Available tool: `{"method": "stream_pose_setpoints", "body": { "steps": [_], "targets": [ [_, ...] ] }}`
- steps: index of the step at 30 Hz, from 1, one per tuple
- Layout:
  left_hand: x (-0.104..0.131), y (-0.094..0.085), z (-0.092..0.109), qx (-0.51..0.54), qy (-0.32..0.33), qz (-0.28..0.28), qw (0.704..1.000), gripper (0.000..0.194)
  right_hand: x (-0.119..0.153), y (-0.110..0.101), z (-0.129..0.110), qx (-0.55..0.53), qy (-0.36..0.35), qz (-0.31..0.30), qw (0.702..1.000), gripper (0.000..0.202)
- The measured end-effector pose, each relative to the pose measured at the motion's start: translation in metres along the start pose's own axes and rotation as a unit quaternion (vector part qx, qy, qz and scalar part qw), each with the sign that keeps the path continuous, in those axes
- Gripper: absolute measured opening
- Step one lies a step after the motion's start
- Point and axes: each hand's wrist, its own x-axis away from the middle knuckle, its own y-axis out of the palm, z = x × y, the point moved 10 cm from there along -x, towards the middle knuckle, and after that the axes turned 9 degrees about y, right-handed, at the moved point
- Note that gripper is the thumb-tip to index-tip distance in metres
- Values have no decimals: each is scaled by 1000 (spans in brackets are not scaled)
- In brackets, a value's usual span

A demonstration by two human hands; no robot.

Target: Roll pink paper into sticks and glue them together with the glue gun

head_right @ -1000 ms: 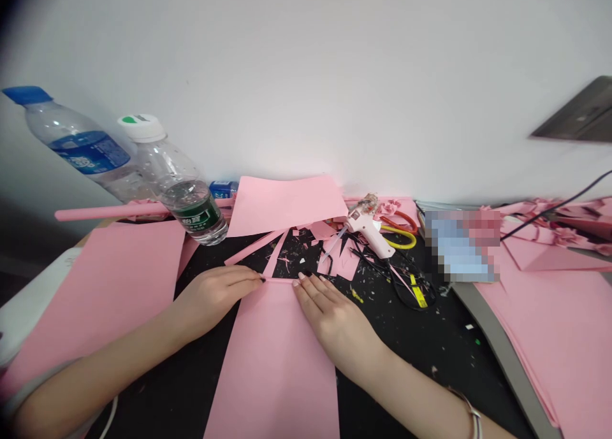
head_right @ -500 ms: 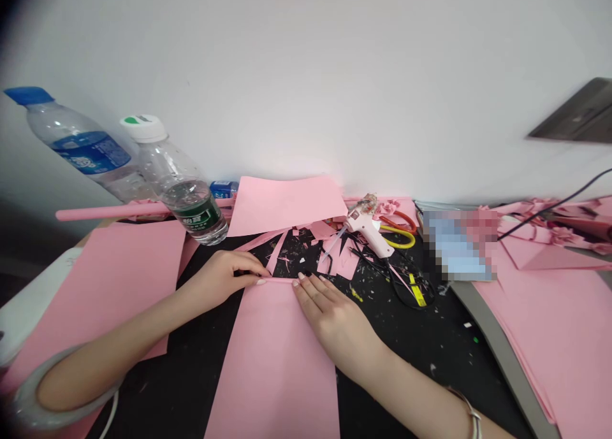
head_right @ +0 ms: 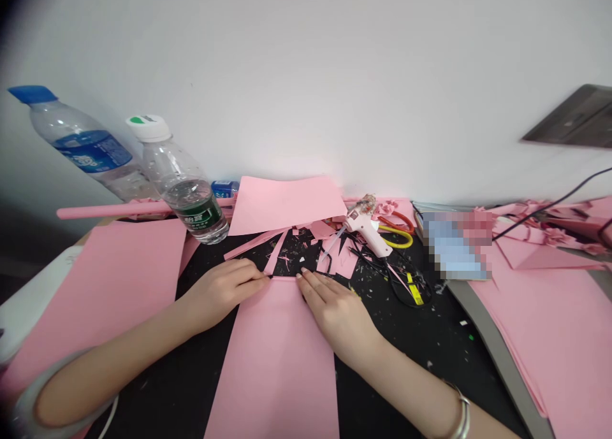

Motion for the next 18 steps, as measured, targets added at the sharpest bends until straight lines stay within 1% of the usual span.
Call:
{"method": "stream_pose_setpoints", "body": {
  "steps": [4, 8, 13, 18],
  "targets": [
    [0, 1, 2, -17, 8, -7, 1000, 24, -15, -4, 1, 5, 5, 32, 999, 25],
    [0, 2, 2, -27, 6, -10, 1000, 22, -26, 0, 0, 0, 3, 22, 1000, 23],
    [-1, 3, 2, -54, -9, -18, 998, 21, -24, -2, -7, 21, -25, 32, 999, 26],
    [-3, 3, 10, -59, -19, -30, 998, 21, -18, -6, -13, 20, -40, 34, 998, 24]
  ]
}}
